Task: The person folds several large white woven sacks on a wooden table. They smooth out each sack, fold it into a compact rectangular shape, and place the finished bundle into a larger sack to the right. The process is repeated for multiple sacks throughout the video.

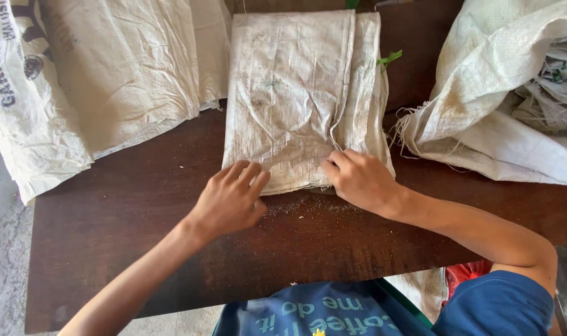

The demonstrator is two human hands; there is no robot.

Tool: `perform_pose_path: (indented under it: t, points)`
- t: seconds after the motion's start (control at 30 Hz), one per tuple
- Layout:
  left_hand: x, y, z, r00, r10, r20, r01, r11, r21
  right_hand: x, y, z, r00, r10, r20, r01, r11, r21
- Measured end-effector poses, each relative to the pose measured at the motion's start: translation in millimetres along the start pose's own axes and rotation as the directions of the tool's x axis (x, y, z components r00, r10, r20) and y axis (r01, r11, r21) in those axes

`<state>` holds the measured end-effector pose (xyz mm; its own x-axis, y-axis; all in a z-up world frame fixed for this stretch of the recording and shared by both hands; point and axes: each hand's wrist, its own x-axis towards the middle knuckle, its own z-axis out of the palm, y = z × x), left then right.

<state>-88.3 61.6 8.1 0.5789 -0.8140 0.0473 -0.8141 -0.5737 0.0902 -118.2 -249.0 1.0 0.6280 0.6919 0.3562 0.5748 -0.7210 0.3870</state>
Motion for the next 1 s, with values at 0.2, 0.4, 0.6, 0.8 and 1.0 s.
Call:
perform_pose_path:
  t: [0.2, 0.4, 0.6, 0.8, 1.0]
  points:
    - [-1.5, 12.6, 14.8, 0.986, -0.001, -0.168, 0.062, 0.932, 0.357, 31.2, 36.1, -14.8, 0.909, 0.074, 0.411, -0.326, 0.742, 0.586]
    - [18.6, 1.4, -11.4, 0.998, -0.014, -0.065, 0.024, 0.988, 0.155, 30.6, 55.4, -10.3, 0.878, 0.094, 0.469, -0.43, 0.585, 0.688]
    - [39.8, -18.3, -43.7, 0.991, -0.09, 0.104, 0.116, 0.952, -0.282, 4.4, 17.0, -26.2, 0.997, 0.057, 0.046, -0.072, 0.902, 0.426]
    - [50.5, -29.7, -42.1, 0.995, -0.001, 0.096, 0.035, 0.935, -0.353, -9.9, -1.8, -29.3, 0.993, 0.106, -0.045, -0.112, 0.979, -0.168]
    - [56.6, -38.1, -31.1, 0.991, 0.105, 0.088, -0.054, 0.891, -0.451, -10.3, 5.8, -27.6, 0.987, 0.131, 0.094, -0.106, 0.965, -0.238]
